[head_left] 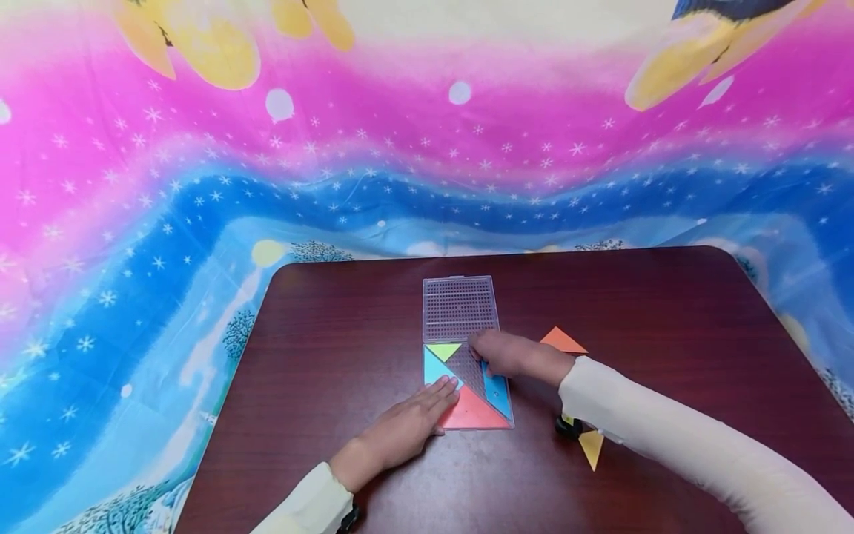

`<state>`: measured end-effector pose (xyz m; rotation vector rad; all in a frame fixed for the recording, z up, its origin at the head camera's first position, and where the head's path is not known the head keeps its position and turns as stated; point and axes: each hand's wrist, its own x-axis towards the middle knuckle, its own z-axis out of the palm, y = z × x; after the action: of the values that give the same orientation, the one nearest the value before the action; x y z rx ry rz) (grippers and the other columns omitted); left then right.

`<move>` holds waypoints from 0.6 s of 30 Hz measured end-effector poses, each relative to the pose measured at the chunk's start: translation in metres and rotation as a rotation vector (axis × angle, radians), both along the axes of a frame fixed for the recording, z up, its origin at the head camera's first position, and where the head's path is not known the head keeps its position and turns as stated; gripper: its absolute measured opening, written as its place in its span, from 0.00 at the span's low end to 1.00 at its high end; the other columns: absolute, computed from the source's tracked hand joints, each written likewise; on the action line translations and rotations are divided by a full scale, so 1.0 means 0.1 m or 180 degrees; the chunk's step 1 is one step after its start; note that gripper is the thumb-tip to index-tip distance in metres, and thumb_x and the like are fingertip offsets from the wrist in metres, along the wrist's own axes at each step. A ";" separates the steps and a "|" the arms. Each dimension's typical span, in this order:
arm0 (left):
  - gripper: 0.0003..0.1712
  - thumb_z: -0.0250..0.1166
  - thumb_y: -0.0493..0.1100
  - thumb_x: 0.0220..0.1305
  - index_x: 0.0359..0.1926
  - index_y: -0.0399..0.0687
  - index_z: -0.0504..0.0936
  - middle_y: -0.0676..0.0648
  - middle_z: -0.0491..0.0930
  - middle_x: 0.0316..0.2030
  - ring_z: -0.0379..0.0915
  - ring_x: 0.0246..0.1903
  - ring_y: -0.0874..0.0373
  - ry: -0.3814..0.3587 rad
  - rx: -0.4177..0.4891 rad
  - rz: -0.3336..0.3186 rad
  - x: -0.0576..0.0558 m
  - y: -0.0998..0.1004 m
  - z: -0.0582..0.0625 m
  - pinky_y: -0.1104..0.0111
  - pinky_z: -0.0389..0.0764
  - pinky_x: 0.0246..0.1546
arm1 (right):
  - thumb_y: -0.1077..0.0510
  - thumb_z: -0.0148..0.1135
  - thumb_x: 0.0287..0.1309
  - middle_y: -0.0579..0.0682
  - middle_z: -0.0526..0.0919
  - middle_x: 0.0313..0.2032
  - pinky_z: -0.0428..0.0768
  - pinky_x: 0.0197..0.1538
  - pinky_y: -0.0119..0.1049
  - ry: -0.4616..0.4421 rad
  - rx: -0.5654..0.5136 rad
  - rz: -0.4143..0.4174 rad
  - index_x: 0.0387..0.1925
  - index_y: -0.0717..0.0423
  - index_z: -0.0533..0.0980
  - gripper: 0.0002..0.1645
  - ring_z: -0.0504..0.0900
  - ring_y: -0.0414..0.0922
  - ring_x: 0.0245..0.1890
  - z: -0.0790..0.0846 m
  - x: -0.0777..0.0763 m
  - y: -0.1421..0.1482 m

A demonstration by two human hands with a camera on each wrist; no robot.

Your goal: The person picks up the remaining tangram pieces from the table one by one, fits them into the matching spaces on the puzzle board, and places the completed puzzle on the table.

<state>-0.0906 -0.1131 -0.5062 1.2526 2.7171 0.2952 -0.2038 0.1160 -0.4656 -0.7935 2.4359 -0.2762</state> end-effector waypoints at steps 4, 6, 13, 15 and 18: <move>0.31 0.55 0.45 0.79 0.77 0.41 0.64 0.42 0.60 0.78 0.53 0.79 0.50 -0.0004 0.0022 0.0003 0.00 0.00 0.00 0.59 0.62 0.78 | 0.66 0.73 0.56 0.47 0.75 0.30 0.78 0.38 0.35 0.0029 -0.0007 -0.0017 0.37 0.54 0.75 0.14 0.75 0.43 0.32 0.00 0.01 0.00; 0.31 0.55 0.45 0.79 0.77 0.42 0.64 0.42 0.59 0.79 0.52 0.80 0.50 -0.0019 0.0026 0.0013 0.00 0.00 0.00 0.59 0.62 0.78 | 0.67 0.73 0.56 0.47 0.75 0.30 0.78 0.37 0.35 0.0039 -0.0001 -0.0029 0.36 0.54 0.74 0.14 0.74 0.43 0.32 0.00 0.02 -0.01; 0.31 0.56 0.45 0.78 0.76 0.41 0.65 0.41 0.61 0.78 0.55 0.79 0.49 0.0076 0.0061 -0.0016 0.00 -0.01 -0.01 0.59 0.63 0.78 | 0.67 0.73 0.57 0.48 0.74 0.28 0.77 0.35 0.34 0.0013 -0.0026 -0.0205 0.34 0.54 0.74 0.13 0.74 0.43 0.31 0.01 0.04 -0.01; 0.31 0.57 0.44 0.78 0.76 0.40 0.65 0.41 0.61 0.78 0.55 0.79 0.49 0.0093 0.0057 -0.0032 0.00 -0.01 -0.01 0.58 0.63 0.78 | 0.66 0.72 0.58 0.48 0.74 0.27 0.77 0.34 0.33 -0.0014 -0.0070 -0.0268 0.34 0.54 0.74 0.12 0.75 0.43 0.30 0.01 0.05 -0.01; 0.31 0.57 0.44 0.77 0.76 0.40 0.65 0.41 0.62 0.77 0.56 0.79 0.49 0.0097 0.0067 -0.0032 0.01 -0.01 -0.01 0.58 0.64 0.77 | 0.66 0.71 0.60 0.48 0.73 0.26 0.76 0.32 0.32 -0.0058 -0.0142 -0.0350 0.34 0.55 0.74 0.10 0.74 0.43 0.29 0.00 0.06 0.00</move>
<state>-0.0897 -0.1138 -0.5071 1.2863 2.7391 0.3070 -0.1978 0.1162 -0.4655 -0.6740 2.4677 -0.3793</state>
